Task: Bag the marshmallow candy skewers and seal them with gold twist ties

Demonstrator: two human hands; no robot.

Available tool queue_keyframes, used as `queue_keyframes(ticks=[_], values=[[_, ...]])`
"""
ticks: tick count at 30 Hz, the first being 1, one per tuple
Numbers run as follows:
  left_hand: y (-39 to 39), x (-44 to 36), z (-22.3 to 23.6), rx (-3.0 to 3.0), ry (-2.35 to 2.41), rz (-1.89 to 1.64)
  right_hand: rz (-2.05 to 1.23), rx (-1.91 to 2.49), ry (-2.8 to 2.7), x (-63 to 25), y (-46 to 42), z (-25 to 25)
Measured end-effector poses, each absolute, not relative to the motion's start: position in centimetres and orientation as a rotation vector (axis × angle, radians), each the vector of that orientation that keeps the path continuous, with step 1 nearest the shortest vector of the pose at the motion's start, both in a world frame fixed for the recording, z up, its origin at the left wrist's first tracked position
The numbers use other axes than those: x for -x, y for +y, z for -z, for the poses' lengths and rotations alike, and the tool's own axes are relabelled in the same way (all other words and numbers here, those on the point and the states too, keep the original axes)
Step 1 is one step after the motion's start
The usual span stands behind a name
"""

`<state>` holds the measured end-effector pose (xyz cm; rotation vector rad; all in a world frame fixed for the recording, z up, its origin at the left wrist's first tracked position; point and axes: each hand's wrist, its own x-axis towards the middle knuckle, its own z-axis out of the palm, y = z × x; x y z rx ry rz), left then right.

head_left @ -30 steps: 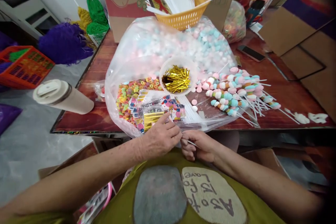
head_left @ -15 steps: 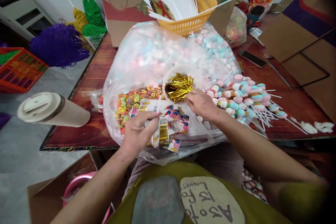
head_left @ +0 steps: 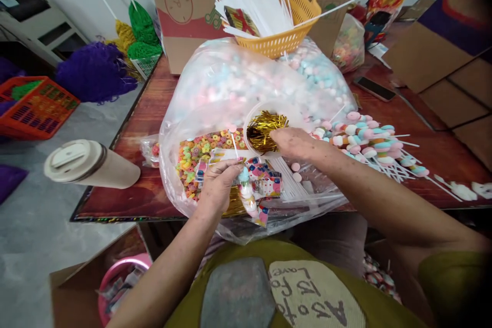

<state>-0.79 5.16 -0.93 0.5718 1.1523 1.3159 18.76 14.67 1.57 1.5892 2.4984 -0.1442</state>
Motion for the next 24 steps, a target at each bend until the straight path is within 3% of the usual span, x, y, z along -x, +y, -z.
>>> queue_keyframes(ticks=[11,24], values=[[4.0,-0.9,-0.9,-0.569,1.112,-1.233,0.247,-1.829,2.564,-19.6,15.1,-2.7],[3.2,-0.9,-0.6,-0.501,1.070,-1.236,0.810,-2.136,2.795,-20.0,12.6,0.3]])
